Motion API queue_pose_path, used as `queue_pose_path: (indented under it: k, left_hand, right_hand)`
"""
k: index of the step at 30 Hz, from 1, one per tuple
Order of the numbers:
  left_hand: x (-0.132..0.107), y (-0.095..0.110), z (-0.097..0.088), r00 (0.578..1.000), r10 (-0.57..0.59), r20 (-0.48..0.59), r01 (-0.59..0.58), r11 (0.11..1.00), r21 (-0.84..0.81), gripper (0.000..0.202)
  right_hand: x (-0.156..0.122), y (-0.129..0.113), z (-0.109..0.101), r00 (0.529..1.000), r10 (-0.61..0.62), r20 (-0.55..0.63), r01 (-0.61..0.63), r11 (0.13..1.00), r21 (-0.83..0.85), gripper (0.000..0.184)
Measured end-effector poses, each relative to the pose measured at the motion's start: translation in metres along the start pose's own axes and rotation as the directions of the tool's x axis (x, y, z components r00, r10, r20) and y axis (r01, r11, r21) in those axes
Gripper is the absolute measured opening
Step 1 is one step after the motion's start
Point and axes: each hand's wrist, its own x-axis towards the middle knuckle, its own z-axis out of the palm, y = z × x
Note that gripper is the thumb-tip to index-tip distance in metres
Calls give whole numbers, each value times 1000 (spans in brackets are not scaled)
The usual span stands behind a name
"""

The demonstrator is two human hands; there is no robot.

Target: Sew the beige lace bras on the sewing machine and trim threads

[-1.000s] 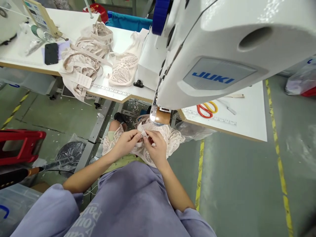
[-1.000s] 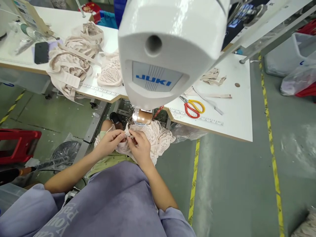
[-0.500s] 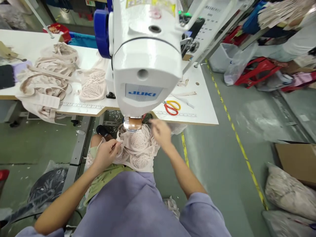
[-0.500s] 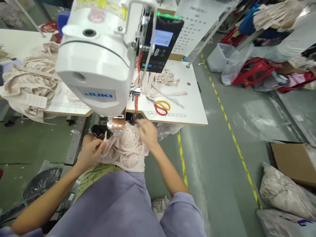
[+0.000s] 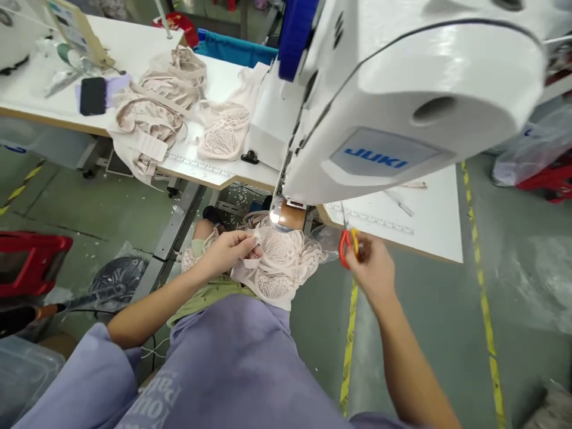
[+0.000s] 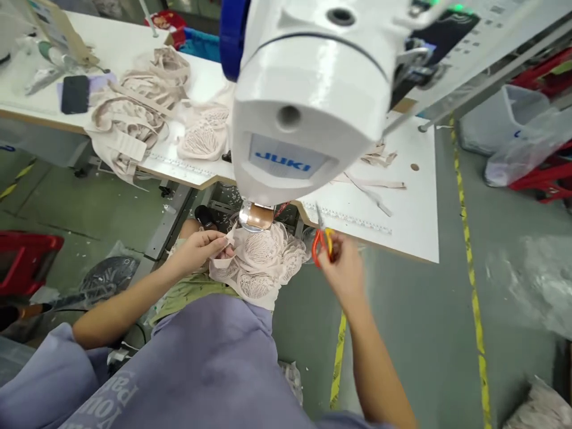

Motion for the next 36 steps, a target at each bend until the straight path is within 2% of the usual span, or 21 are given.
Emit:
queue_pose_path:
  k: [1, 3, 6, 9, 13, 15, 18, 21, 23, 25, 28, 36]
  left_hand:
    - [-1, 0, 0, 1000, -22, -1, 22, 998, -51, 42]
    - [-1, 0, 0, 999, -43, 18, 45, 992, -117, 42]
    - [-1, 2, 3, 999, -26, 34, 29, 993, -117, 42]
    - [-2, 4, 6, 999, 9, 38, -7, 998, -66, 40]
    - [-4, 7, 11, 997, 57, 59, -61, 996, 69, 35]
    - [-5, 8, 12, 998, 52, 36, -56, 987, 149, 31]
    - [-4, 7, 12, 1000, 28, 3, -28, 983, 183, 23]
    - [-2, 8, 10, 998, 61, 15, -63, 978, 199, 22]
    - [-1, 9, 7, 995, 96, 26, -99, 971, 217, 28]
    - [-1, 9, 4, 994, 111, 20, -113, 964, 241, 34]
    - [1, 9, 1, 994, 111, 8, -109, 957, 270, 36]
    - [2, 15, 3, 994, 90, 64, -105, 947, 302, 35]
  right_hand:
    - [-27, -8, 2, 998, -64, -9, 64, 995, 70, 44]
    - [-72, -29, 6, 968, -244, 67, 232, 961, 150, 44]
    - [-106, -64, 16, 914, -402, 49, 390, 906, 163, 34]
    - [-103, -88, 27, 887, -460, -41, 461, 875, 148, 30]
    - [-85, -100, 40, 880, -474, -35, 472, 861, 189, 34]
    - [-80, -100, 44, 879, -477, 2, 465, 858, 218, 34]
    - [-81, -95, 45, 886, -459, 62, 425, 859, 286, 29]
    - [-88, -86, 46, 930, -357, 94, 294, 870, 395, 26]
    - [-94, -82, 48, 951, -304, 62, 239, 846, 477, 29]
    - [-99, -79, 51, 954, -298, 26, 239, 812, 533, 37]
    - [-102, -80, 55, 946, -320, 48, 247, 810, 533, 46]
    - [-88, -98, 58, 935, -349, 62, 281, 835, 474, 43]
